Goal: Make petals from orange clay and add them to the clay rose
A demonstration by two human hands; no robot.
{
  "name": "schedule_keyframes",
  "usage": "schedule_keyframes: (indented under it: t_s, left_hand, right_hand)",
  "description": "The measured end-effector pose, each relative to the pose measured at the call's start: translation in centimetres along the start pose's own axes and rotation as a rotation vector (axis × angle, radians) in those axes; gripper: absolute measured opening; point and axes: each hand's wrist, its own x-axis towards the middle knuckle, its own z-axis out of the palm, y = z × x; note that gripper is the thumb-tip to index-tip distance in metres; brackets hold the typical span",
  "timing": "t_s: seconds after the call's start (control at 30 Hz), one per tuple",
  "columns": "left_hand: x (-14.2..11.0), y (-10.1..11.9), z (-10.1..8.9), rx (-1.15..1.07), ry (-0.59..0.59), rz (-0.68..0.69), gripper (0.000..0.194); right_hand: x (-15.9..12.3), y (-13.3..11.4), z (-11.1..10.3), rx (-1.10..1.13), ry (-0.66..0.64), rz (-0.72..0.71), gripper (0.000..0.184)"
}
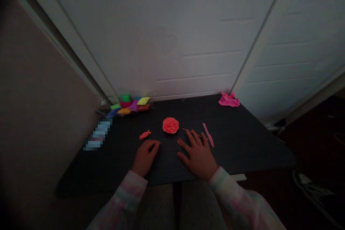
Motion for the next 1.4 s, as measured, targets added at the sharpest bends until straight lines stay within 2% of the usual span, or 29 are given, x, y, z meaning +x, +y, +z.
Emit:
schedule_keyframes:
  t_s: [0.07,0.17,0.33,0.47,0.6,0.77,0.93,1.1,1.23,1.4]
  left_hand:
    - [-0.02,-0.03,-0.01,-0.001,-0.002,-0.003,0.021]
    - [-0.11,0.03,-0.01,-0.005,-0.002,-0.010,0.021]
    - [-0.17,0.21,-0.02,-0.002,0.004,-0.014,0.021]
    - [-0.07,0.17,-0.09,0.004,0.013,-0.002,0.022]
    - [-0.03,-0.03,-0.05,0.003,0.016,0.007,0.021]
    - [-0.01,-0.19,0.09,-0.001,0.019,0.007,0.021]
    - [-0.05,0.01,-0.02,-0.001,0.028,0.009,0.022]
    - [-0.10,0.26,-0.13,-0.001,0.029,0.016,0.022]
    - [-0.09,0.04,-0.03,-0.004,0.032,0.016,0.021]
    - [-0.05,-0.04,0.03,-0.003,0.028,0.015,0.021]
  right_hand:
    - [0.07,0.10,0.06,0.000,-0.001,-0.005,0.047]
    - [0.16,0.16,0.19,0.030,-0.025,-0.099,0.050]
    - [0.20,0.23,0.28,-0.013,0.014,-0.001,0.047]
    - [0.05,0.09,0.46,0.017,-0.008,-0.118,0.052]
    - [0.14,0.20,0.58,-0.014,0.032,0.004,0.047]
    - [0.16,-0.17,0.32,0.011,-0.016,-0.109,0.052]
    - [0.15,-0.16,0.25,-0.036,0.035,0.031,0.047]
    - [-0.08,-0.22,0.19,0.010,0.003,-0.060,0.049]
    - [0.02,-0.15,0.27,-0.054,0.035,0.072,0.046]
    - [0.14,-0.54,0.34,-0.002,0.011,-0.030,0.049]
